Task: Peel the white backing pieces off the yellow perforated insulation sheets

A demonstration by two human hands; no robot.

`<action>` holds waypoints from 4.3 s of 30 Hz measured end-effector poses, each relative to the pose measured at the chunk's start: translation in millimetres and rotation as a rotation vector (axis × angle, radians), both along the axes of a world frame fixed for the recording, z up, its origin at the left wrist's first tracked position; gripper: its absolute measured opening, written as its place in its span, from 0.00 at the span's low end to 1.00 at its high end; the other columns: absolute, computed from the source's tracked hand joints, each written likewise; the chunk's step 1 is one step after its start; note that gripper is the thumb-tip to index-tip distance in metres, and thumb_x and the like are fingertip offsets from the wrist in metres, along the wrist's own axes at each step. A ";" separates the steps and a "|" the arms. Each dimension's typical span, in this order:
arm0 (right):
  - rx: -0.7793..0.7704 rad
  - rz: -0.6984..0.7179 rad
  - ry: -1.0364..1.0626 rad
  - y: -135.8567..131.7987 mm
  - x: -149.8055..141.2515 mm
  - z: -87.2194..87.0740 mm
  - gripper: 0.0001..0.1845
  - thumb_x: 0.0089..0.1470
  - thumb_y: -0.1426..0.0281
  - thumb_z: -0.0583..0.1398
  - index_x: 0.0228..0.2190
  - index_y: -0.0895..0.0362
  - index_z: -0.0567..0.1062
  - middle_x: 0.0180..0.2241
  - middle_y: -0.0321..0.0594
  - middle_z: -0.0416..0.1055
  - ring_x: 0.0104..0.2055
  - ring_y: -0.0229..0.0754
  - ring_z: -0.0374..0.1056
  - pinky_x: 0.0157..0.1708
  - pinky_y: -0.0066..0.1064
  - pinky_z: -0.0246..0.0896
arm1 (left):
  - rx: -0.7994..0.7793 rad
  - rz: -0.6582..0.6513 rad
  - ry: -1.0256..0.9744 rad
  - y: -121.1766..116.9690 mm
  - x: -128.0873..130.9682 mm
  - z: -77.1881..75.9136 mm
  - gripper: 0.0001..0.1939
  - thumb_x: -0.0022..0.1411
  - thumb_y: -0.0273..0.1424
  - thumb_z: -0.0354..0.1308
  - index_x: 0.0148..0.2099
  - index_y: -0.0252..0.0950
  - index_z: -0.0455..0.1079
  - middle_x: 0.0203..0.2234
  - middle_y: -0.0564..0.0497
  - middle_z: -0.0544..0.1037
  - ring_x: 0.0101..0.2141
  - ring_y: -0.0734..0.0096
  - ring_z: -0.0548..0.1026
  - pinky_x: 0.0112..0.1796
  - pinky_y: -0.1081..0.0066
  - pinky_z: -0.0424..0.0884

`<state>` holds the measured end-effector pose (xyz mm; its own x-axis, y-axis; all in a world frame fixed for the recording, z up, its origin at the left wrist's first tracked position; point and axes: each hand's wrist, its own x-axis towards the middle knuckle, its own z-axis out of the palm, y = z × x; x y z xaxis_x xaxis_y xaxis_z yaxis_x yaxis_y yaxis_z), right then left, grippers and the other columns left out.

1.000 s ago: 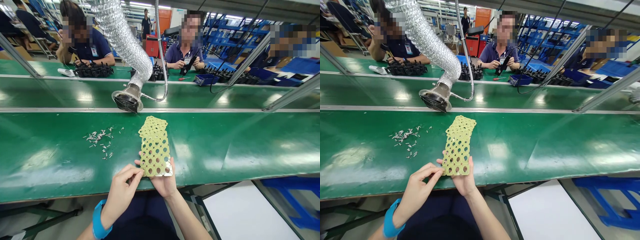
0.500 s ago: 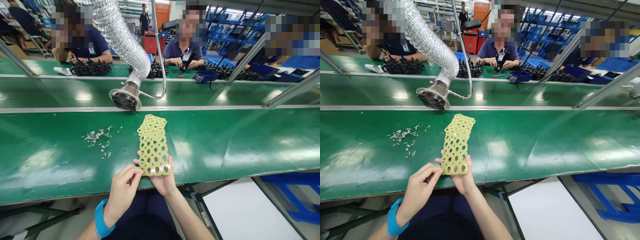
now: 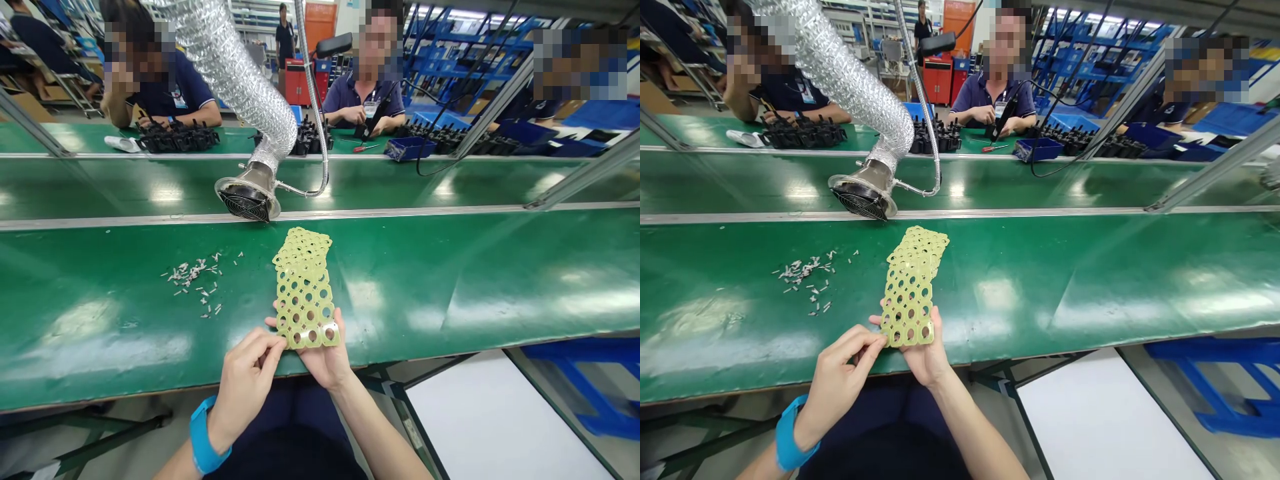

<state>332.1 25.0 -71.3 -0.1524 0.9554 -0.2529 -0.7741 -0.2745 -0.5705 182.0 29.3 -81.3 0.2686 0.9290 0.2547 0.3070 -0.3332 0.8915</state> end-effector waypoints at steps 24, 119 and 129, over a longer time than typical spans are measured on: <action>-0.033 -0.022 -0.019 1.1 -1.1 1.5 0.36 0.49 0.40 0.56 0.49 0.52 0.74 0.51 0.46 0.73 0.55 0.58 0.67 0.56 0.53 0.56 | -0.055 -0.009 -0.010 6.6 -4.0 0.0 0.12 0.66 0.33 0.55 0.30 0.37 0.73 0.26 0.51 0.74 0.27 0.72 0.71 0.29 0.74 0.66; 0.079 0.072 -0.091 0.1 -5.5 0.6 0.36 0.47 0.40 0.58 0.47 0.53 0.75 0.50 0.46 0.70 0.45 0.54 0.70 0.47 0.48 0.63 | 0.110 0.026 0.016 103.3 23.2 17.8 0.10 0.61 0.32 0.57 0.30 0.37 0.76 0.30 0.51 0.72 0.30 0.71 0.69 0.31 0.72 0.65; 0.078 0.058 -0.007 2.0 -3.9 -2.0 0.35 0.51 0.41 0.55 0.49 0.53 0.74 0.51 0.46 0.70 0.45 0.53 0.71 0.46 0.50 0.63 | 0.090 0.051 -0.042 104.7 22.8 16.4 0.08 0.61 0.34 0.57 0.34 0.37 0.76 0.31 0.51 0.72 0.29 0.72 0.68 0.31 0.72 0.66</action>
<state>328.1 27.0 -73.4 -0.2069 0.9618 -0.1792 -0.7542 -0.2734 -0.5970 204.8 134.1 -64.9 0.2087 0.9142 0.3474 0.2889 -0.3970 0.8712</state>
